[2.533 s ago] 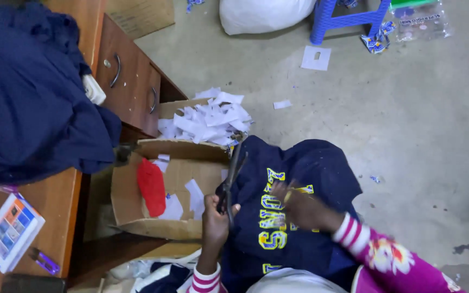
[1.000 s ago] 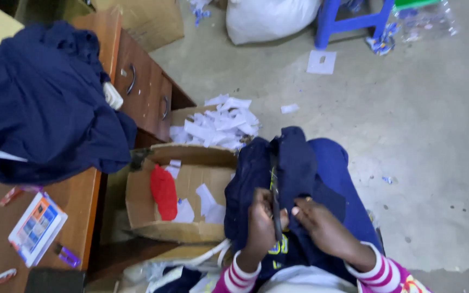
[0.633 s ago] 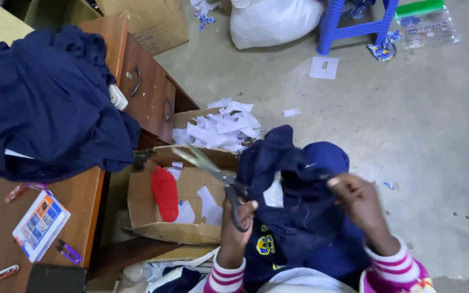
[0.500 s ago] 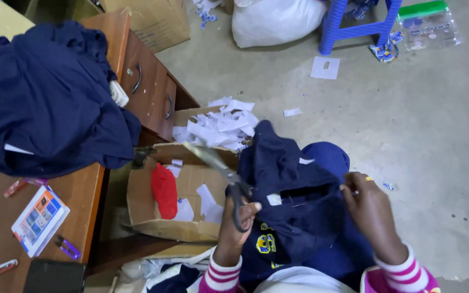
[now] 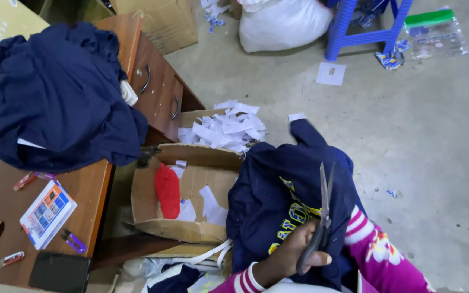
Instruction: Cutting out printed designs or labels from a larger sheet of material using scissors
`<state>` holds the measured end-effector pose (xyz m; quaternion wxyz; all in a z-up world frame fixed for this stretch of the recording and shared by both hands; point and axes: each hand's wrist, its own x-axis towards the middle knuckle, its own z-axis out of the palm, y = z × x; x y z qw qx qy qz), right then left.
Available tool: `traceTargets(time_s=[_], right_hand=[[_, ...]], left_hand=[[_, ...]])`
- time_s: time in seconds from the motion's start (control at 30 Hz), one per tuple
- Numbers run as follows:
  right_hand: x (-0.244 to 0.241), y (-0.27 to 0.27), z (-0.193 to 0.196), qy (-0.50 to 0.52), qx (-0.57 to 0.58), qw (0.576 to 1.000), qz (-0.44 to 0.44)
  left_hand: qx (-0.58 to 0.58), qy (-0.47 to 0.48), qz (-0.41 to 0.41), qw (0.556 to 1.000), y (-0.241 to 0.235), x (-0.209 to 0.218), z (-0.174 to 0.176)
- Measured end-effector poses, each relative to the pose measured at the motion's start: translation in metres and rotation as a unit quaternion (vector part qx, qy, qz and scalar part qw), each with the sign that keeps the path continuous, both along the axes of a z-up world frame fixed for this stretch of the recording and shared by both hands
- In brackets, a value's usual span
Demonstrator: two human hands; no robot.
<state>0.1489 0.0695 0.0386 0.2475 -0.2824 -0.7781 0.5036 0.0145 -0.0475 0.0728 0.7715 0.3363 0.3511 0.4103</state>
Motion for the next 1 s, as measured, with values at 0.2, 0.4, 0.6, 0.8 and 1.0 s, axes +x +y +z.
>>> traceTargets(time_s=[0.2, 0.4, 0.6, 0.8, 1.0], right_hand=[[-0.018, 0.036, 0.035, 0.008, 0.108, 0.994, 0.019], [-0.019, 0.044, 0.056, 0.012, 0.199, 0.979, 0.040], [-0.011, 0.027, 0.067, 0.019, 0.305, 0.951, 0.056], [0.012, -0.015, 0.068, 0.015, 0.383, 0.921, 0.072], [0.055, -0.002, 0.040, 0.111, 0.332, 0.930, -0.113]], left_hand=[[0.004, -0.010, 0.065, 0.998, 0.014, -0.020, -0.002], [-0.008, 0.053, 0.140, 0.989, 0.021, -0.048, 0.002], [0.017, 0.130, 0.179, 0.975, 0.031, -0.077, 0.005], [0.083, 0.108, 0.352, 0.926, 0.042, -0.118, -0.004], [0.073, 0.288, 0.305, 0.905, 0.058, -0.148, -0.027]])
